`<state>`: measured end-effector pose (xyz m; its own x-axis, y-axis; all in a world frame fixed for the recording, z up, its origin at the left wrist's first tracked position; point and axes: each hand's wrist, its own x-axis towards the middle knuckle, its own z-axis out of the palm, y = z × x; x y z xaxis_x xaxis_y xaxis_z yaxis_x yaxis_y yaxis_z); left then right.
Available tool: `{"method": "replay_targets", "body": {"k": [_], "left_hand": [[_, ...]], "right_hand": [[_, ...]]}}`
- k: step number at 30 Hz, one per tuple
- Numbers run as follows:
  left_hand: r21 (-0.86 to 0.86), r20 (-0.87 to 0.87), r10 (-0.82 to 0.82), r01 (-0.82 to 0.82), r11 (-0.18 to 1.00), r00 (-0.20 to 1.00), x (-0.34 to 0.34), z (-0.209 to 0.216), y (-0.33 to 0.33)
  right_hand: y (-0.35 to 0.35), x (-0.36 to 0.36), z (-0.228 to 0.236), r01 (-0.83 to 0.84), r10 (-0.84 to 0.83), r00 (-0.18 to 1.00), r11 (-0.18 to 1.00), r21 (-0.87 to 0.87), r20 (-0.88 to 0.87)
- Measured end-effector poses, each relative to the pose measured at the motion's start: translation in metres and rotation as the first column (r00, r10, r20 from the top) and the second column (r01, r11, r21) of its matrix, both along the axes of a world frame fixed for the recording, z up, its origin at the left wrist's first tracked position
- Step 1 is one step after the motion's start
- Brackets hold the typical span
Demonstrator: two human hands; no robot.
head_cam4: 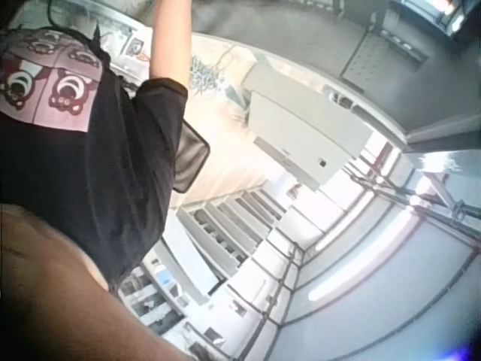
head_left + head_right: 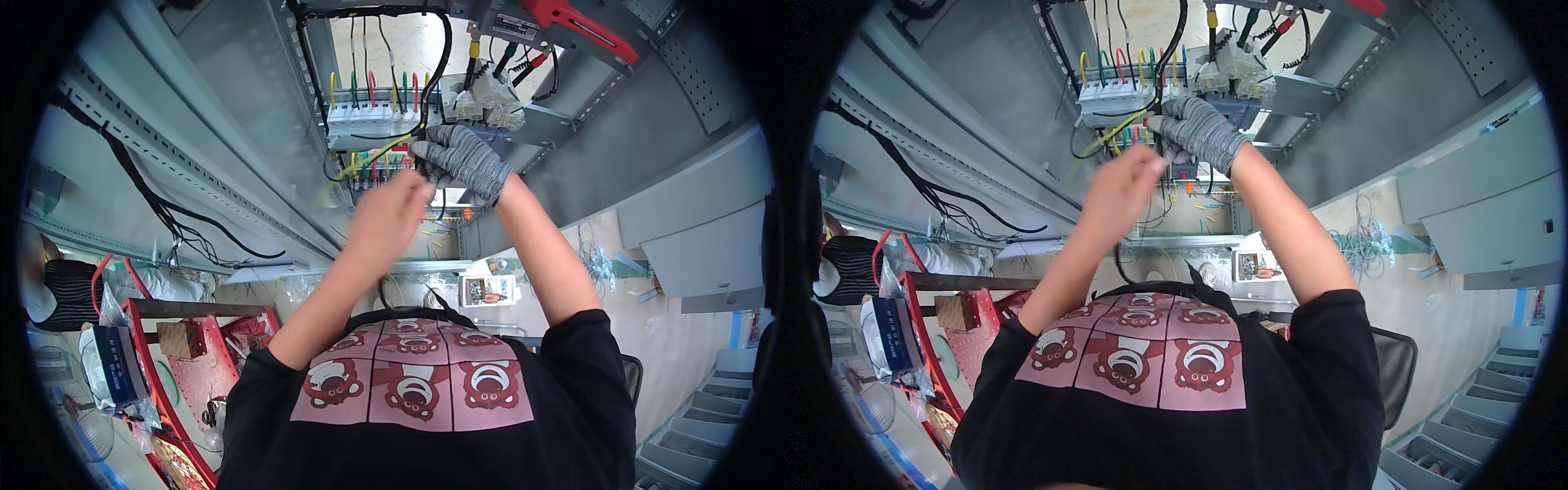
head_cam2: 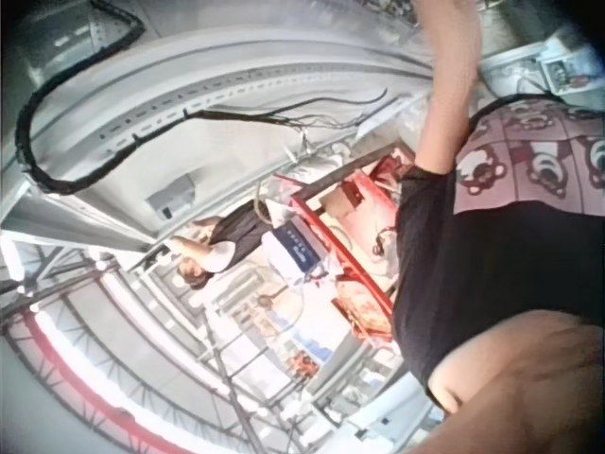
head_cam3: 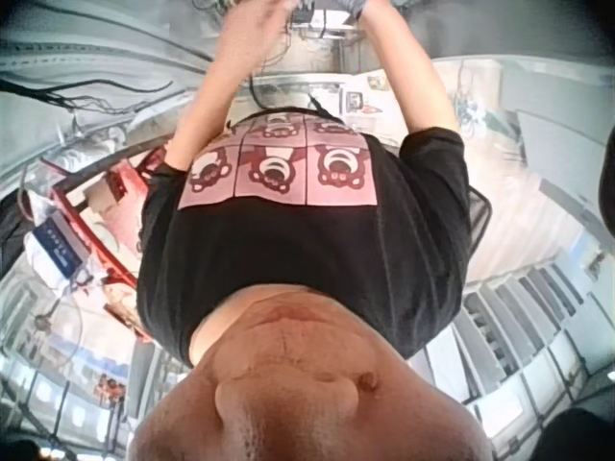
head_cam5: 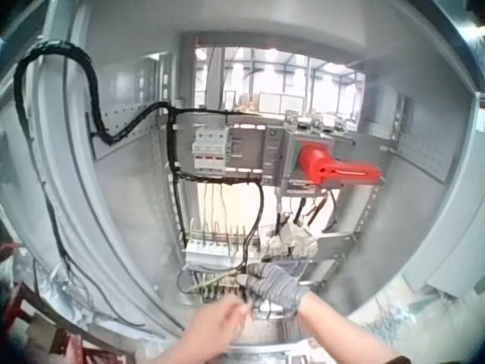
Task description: The person works inside an open electrical panel, stripping wire ends, inserting them into terminal blocks, and securing connections. They use pliers and a screwdriver to manipulate the wires and tighten terminals. The person also applies white heat-shrink tubing to wire ends and organizes the wiring within the panel.
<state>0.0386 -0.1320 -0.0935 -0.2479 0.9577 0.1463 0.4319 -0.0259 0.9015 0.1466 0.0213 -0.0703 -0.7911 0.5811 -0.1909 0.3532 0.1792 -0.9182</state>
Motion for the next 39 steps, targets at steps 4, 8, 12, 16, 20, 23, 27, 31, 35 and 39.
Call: {"method": "replay_targets", "body": {"k": [4, 8, 12, 16, 20, 23, 27, 31, 35, 39], "left_hand": [[0.213, -0.083, -0.057, 0.074, 0.974, 0.995, 0.01, -0.004, -0.001], [0.24, 0.47, 0.059, -0.191, 0.952, 0.881, 0.002, -0.045, 0.025], [0.168, 0.754, -0.091, -0.057, 0.984, 0.65, 0.02, -0.02, 0.032], [0.205, 0.769, -0.147, -0.022, 0.979, 0.623, 0.024, -0.021, 0.034], [0.153, 0.839, -0.184, 0.102, 0.983, 0.513, 0.031, 0.0, 0.033], [0.196, 0.824, -0.263, 0.183, 0.963, 0.502, 0.033, 0.009, 0.04], [0.181, 0.688, -0.232, 0.148, 0.972, 0.688, 0.037, 0.002, 0.049], [0.163, 0.59, -0.159, 0.077, 0.984, 0.792, 0.046, 0.004, 0.05], [0.155, 0.559, -0.102, 0.017, 0.988, 0.823, 0.051, 0.003, 0.052], [0.148, 0.572, -0.084, -0.002, 0.989, 0.816, 0.055, 0.003, 0.056]], "right_hand": [[-0.007, -0.002, 0.0, -0.061, 0.077, 0.996, 0.961, 0.27, -0.049], [-0.013, 0.007, 0.004, -0.028, 0.03, 0.996, 0.999, 0.033, -0.081], [-0.018, 0.018, 0.014, 0.034, -0.032, 0.999, 0.987, 0.154, -0.016], [-0.006, 0.037, 0.013, 0.039, -0.016, 0.997, 0.934, 0.355, -0.069], [0.014, 0.056, -0.016, 0.065, -0.016, 0.951, 0.987, 0.147, -0.308], [0.009, 0.059, -0.054, 0.134, -0.127, 0.919, 0.991, -0.006, -0.373], [-0.021, 0.067, -0.058, 0.345, -0.263, 0.856, 0.932, 0.112, -0.444], [-0.033, 0.085, -0.06, 0.236, -0.235, 0.749, 0.968, -0.082, -0.62], [-0.029, 0.085, -0.055, 0.283, -0.168, 0.769, 0.954, 0.093, -0.617], [-0.003, 0.087, -0.027, 0.311, 0.01, 0.861, 0.781, 0.541, -0.509]]}}
